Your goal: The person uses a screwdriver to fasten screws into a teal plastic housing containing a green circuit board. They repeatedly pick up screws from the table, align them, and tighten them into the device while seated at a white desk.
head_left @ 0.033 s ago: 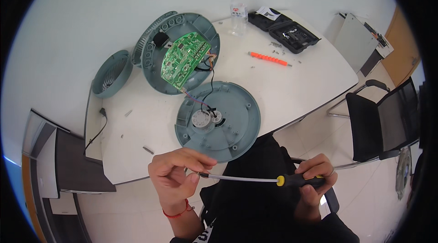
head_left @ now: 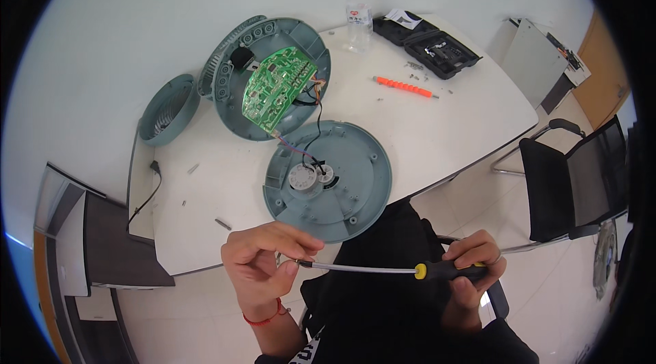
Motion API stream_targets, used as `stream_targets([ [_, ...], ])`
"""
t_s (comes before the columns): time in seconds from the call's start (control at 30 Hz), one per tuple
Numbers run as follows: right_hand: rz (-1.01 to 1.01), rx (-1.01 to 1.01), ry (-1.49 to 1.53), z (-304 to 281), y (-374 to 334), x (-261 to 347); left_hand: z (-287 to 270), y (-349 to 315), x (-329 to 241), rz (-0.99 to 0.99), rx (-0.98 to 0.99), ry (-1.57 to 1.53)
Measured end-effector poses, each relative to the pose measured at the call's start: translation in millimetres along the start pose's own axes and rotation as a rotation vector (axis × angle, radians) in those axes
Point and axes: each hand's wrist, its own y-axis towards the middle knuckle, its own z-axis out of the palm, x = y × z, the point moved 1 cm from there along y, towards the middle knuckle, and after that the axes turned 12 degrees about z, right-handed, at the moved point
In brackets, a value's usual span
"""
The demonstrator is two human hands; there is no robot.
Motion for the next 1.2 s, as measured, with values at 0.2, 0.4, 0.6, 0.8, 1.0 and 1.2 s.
stream_targets([
  [0.2,0.089,0.008,0.109,7,-1,-6,-6,-2,-3,0.008,-0.048,-0.061],
  [0.4,0.3,0.051,0.14,8,-1,1,-13,-1,-6,0.023,-0.009,0.002],
  [0.6,0.285,0.084,0.115,10,0,1,-21,2,-8,0.011,0.065,0.062],
  [0.8,0.265,0.135,0.311,31,-2,-2,-33,7,-4,-0.02,0.056,-0.043],
  [1.0,0.219,0.106,0.444,66,1,-13,-54,25,5,-0.031,-0.002,0.138],
  [1.2,0.346,0.068,0.309,124,29,2,-107,98,47,0.037,-0.249,0.888],
])
